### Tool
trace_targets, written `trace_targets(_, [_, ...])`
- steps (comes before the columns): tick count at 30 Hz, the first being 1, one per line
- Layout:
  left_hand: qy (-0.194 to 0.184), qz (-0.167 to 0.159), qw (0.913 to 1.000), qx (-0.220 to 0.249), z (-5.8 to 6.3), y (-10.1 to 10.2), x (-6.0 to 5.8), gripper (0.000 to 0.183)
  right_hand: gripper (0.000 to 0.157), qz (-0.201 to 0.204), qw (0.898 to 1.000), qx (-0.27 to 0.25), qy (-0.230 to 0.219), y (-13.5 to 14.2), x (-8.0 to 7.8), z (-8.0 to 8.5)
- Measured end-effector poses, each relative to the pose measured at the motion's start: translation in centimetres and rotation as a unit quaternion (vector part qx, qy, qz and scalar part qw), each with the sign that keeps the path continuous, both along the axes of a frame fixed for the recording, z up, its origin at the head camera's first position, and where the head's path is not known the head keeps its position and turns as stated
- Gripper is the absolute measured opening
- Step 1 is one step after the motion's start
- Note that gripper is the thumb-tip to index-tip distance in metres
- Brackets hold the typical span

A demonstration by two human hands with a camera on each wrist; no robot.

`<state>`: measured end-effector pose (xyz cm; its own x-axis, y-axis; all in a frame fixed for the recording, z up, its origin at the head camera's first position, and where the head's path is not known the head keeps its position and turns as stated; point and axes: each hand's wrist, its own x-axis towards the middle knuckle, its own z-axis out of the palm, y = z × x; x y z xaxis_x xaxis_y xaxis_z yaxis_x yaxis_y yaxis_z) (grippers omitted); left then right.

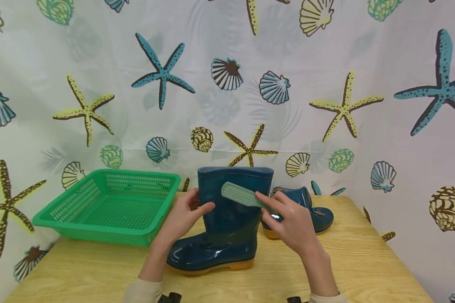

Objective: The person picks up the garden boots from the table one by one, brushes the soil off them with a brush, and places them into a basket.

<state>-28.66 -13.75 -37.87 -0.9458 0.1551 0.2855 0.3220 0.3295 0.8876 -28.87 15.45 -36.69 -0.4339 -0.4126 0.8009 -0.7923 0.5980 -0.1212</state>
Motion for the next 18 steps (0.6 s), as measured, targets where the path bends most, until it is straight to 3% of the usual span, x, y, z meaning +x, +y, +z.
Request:
trace_targets(3, [-0.036,-0.034,0.9973,-0.053,-0.3,-0.8,-0.1,0.055,0.047,0.0,1.0,0.001,-0.005,0.0,0.1,0.0])
trace_targets(9, [-0.074,-0.086,0.9881,-0.104,-0.9,-2.0,-0.5,0.043,0.045,0.03,0.999,0.007,-0.03,0.2,0.3,0.1])
trace_targets(14, [-0.069,-0.082,0.9819,-0.156,-1.1,-2.0,-0.6,0.033,0.046,0.062,0.996,0.012,-0.07,0.8,0.6,0.3])
trace_targets(18, [-0.063,-0.069,0.9821,-0.164,-1.0,-1.8,-0.6,0.029,0.046,0.059,0.994,0.029,-0.093,1.0,0.8,0.4])
